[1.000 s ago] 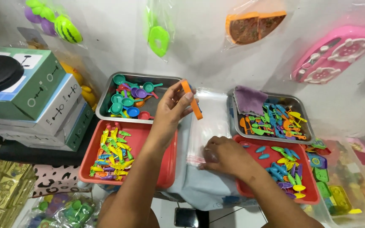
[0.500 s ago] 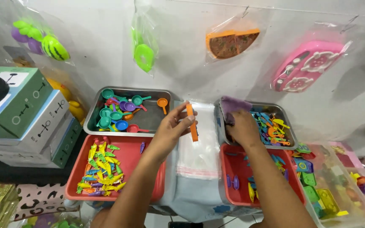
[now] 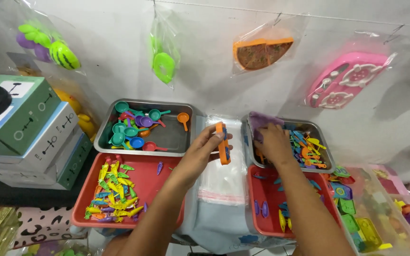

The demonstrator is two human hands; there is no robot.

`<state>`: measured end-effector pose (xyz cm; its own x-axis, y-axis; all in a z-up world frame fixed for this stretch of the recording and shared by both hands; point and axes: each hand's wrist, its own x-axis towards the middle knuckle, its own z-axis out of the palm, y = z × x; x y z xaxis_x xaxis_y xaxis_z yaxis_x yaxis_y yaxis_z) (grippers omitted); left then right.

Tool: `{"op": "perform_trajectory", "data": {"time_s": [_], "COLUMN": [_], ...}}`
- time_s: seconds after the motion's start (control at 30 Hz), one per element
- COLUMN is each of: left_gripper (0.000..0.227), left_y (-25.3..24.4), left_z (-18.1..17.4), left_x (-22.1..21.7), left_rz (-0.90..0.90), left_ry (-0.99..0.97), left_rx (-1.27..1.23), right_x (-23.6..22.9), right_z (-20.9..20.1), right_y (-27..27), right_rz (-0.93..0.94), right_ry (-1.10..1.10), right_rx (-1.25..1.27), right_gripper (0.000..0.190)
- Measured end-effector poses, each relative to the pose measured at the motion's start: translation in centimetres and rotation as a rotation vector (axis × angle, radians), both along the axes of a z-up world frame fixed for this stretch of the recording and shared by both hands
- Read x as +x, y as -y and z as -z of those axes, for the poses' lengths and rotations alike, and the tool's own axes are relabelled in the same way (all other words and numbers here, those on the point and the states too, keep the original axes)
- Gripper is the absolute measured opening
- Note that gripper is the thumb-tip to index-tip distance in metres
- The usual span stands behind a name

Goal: The person sits on the floor and sorts small plastic toys from red trays into clear plastic bags. They use a purple cloth to wipe the toys before placing them inside the bags, then seal the bags and set them aside.

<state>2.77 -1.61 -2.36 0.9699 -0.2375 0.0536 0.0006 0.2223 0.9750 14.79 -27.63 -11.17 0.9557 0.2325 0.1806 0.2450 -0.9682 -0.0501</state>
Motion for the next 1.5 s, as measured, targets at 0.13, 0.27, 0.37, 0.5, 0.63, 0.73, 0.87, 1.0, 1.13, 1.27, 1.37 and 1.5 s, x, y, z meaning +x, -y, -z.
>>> {"op": "perform_trajectory", "data": {"time_s": [0.13,0.27,0.37,0.5,0.63,0.73,0.87,1.0,1.13,1.27,1.37,1.5], "left_gripper": [0.076,0.075,0.075,0.075,0.076,0.071,0.062,0.067,0.068,0.078,0.078,0.075], "left_y": [0.5,0.2,-0.2,-0.3,0.9,2.1,2.5,3.1,3.4,2.3,2.5,3.2], "left_z": [0.3,0.3,0.8,2.9,3.8,4.2,4.1,3.4,3.4,2.0,2.2,2.5], "left_x": [0.3,0.5,0.8,1.6,1.8,1.4,0.8,0.1,-0.2,-0.3,-0.5,-0.6], "left_rz": [-0.009,-0.015,-0.021,0.004,-0.028,-0.016,-0.133,-0.133,-0.168,-0.247,-0.195,-0.167], "left_ry": [0.011,0.001,0.009,-0.018,-0.019,-0.009,-0.206,0.088,-0.019,-0.107,-0.043,-0.050], "left_rx": [-0.020,-0.005,-0.015,-0.119,-0.194,-0.252,-0.290,-0.074,-0.039,-0.022,-0.023,-0.020], "right_x": [0.3,0.4,0.5,0.4,-6.7,-11.3,-14.6,-12.9,-13.9,-14.7,-14.6,-15.0], "right_z": [0.7,0.1,-0.4,-1.2,-7.0,-7.4,-7.0,-6.8,-7.6,-7.2,-8.0,-8.4], "right_y": [-0.5,0.3,1.7,3.0,-3.2,-8.2,-12.3,-11.4,-12.1,-12.1,-11.8,-11.8], "right_rz": [-0.039,-0.030,0.006,-0.030,-0.292,-0.545,-0.549,-0.423,-0.467,-0.516,-0.524,-0.493], "right_ry": [0.081,0.045,0.047,0.219,0.298,0.239,0.307,0.187,0.280,0.291,0.299,0.358], "right_rx": [-0.008,0.196,0.452,0.857,1.123,1.114,0.800,0.928,0.951,0.915,0.890,0.889], "right_gripper": [0.017,0.024,0.028,0.018,0.010,0.017,0.029,0.062,0.043,0.038,0.043,0.041]}}
